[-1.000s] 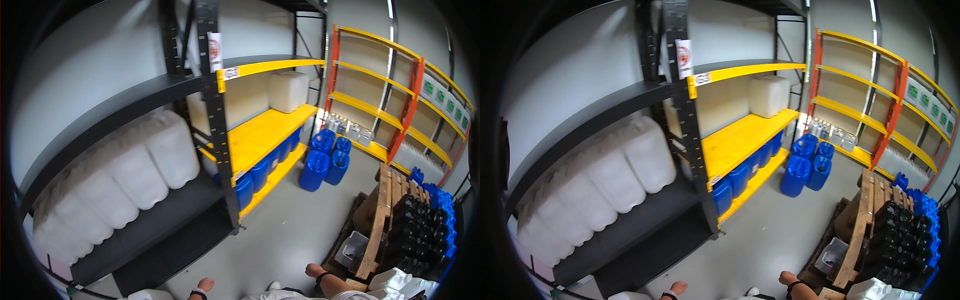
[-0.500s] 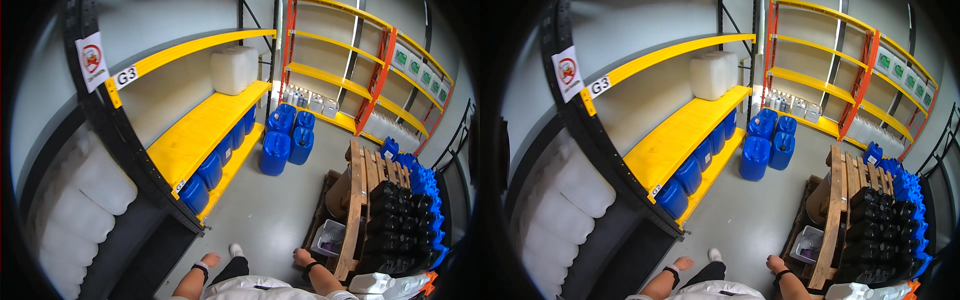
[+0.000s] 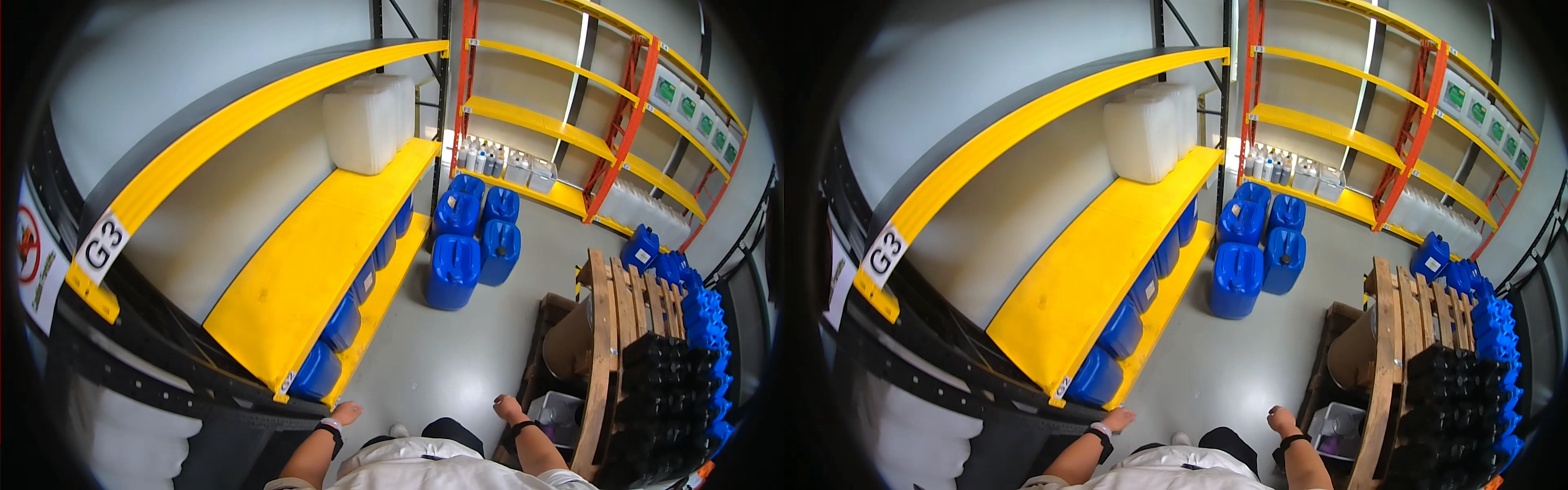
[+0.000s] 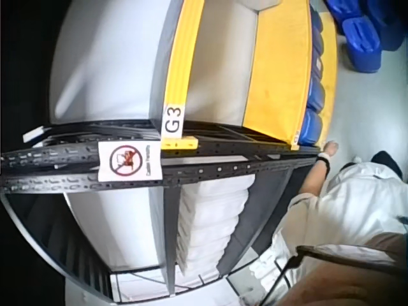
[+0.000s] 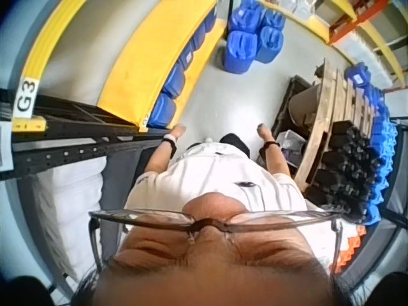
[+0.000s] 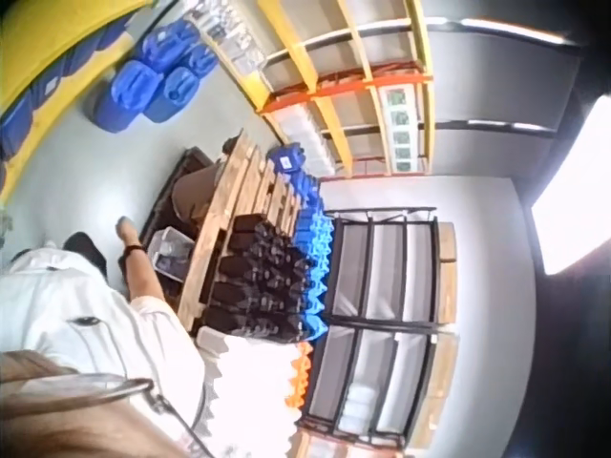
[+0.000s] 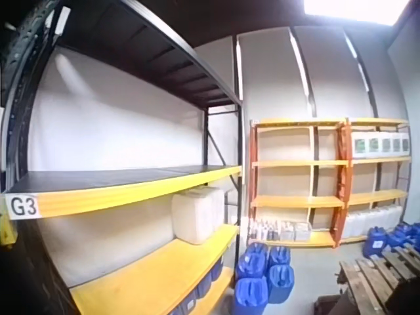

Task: The person repeatedly picks up blue and white plastic jerrycans from metal shelving units and places them on the floor. They handle the containers one at a time, moving them from different shelf levels to a designated area on the ground.

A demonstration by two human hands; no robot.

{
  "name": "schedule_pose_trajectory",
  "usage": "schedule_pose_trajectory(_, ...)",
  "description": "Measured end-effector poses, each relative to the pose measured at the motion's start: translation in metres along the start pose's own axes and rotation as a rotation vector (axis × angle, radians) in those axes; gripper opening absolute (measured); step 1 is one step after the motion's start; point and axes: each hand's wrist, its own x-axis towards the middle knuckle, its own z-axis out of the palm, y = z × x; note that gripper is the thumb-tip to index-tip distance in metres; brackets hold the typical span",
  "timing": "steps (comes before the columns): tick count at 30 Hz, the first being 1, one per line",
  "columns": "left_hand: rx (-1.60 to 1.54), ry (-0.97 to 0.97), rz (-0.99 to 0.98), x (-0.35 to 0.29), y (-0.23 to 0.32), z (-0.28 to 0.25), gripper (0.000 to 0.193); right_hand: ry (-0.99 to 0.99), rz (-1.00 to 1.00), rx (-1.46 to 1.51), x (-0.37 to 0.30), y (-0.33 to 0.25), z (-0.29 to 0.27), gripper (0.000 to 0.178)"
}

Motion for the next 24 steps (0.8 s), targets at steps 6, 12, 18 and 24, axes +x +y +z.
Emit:
schedule_pose_trajectory(6,-0.016,0.052,0.133,0.119,0.091,-0.081,0.028,-0.094,-0.083,-0.144,0.095,-0.034,-0.013,0.027)
schedule_pose_trajectory(12,-0.164,0.156,0.219,0.262,0.21,-0.18,0.03,-0.226,-0.091,-0.311,0.252,-0.028,-0.057,0.031)
schedule_pose_trajectory(18,-0.222,0.349,0.159,0.359,0.255,-0.27,0.028,-0.095,-0.397,-0.191,0.372,-0.146,-0.19,0.03)
schedule_pose_trajectory(24,-0.313,0.376,0.147,0.395,0.306,-0.314,0.026,0.165,-0.815,-0.036,0.451,-0.339,-0.33,0.025)
